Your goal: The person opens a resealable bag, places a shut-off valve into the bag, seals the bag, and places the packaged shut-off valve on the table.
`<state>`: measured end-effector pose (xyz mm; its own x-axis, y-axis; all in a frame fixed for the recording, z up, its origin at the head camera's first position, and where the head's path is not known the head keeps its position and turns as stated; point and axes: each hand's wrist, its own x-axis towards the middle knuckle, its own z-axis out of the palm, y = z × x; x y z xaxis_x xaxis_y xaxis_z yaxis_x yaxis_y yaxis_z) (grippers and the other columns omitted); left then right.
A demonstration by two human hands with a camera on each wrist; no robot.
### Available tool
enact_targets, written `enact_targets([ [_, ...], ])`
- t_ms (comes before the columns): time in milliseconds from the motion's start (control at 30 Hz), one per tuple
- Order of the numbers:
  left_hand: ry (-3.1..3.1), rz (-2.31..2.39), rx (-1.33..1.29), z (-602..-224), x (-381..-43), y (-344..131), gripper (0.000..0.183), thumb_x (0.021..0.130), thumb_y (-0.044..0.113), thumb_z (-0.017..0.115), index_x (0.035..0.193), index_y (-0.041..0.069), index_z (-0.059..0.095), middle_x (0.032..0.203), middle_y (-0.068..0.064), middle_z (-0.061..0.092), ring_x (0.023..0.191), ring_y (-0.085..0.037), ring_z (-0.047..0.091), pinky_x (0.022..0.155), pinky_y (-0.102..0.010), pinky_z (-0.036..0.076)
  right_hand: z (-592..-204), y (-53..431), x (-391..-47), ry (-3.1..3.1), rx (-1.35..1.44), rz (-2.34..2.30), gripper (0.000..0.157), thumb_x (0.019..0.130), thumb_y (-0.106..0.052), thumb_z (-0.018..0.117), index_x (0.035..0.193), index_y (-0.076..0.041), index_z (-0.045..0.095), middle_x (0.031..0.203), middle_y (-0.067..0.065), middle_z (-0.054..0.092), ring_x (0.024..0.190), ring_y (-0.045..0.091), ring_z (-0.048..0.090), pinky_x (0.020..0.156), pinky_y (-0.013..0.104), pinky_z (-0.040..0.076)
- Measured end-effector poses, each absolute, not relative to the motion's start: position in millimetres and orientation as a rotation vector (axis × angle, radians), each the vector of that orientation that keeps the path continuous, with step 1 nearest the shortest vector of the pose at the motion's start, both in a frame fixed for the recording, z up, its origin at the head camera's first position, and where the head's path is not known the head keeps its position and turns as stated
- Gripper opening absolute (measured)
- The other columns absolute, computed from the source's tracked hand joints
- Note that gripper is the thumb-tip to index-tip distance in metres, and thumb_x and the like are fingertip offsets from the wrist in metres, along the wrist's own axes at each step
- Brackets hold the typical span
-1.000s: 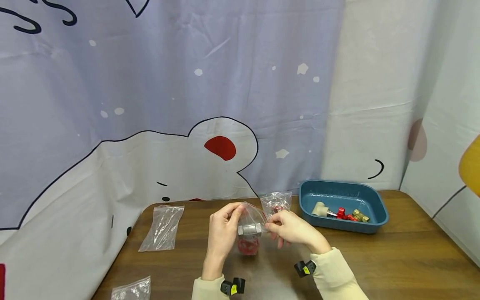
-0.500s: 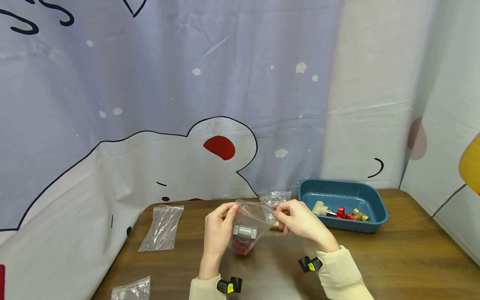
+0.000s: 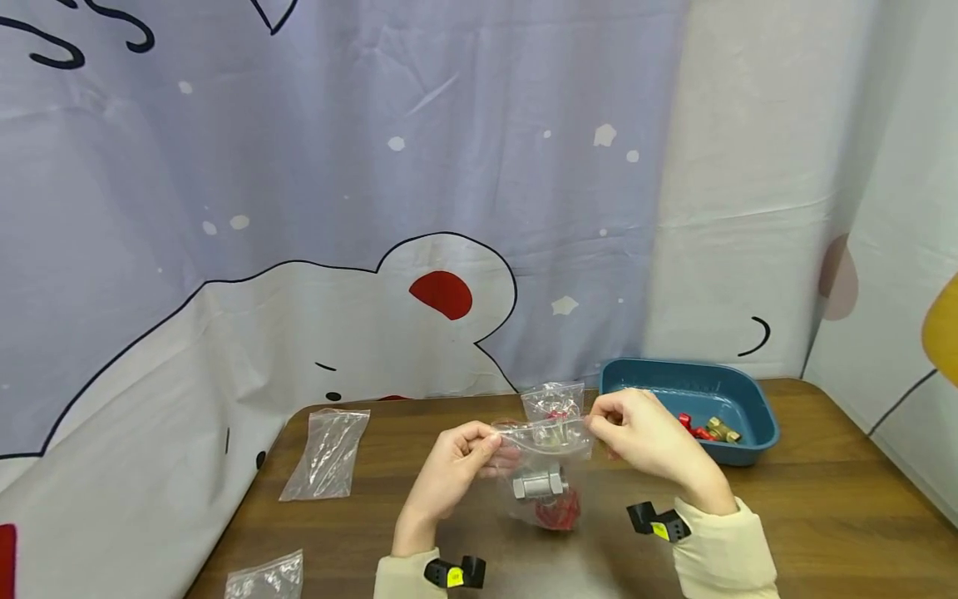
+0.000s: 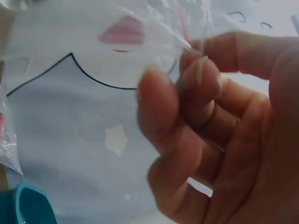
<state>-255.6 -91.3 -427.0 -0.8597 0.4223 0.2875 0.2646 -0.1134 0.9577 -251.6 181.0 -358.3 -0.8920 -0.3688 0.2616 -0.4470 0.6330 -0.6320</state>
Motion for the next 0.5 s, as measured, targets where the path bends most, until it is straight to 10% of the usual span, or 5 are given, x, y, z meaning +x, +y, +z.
enact_targets([
  [500,2.025,2.045,0.733,-437,-261,-96,0.026,0.101,0.013,0.056,0.112,-0.010,0.056,0.100,-0.028,0.068,0.091,-0.042,0.068,0.081,-0.048,0.055,-367,190,-260,-2.835,0.736,1.264,0.028,0.091,-0.011,0.060,0.064,-0.015,0.058,0.053,-0.003,0.052,0.049,0.022,0.061,0.051,0.028,0.046],
])
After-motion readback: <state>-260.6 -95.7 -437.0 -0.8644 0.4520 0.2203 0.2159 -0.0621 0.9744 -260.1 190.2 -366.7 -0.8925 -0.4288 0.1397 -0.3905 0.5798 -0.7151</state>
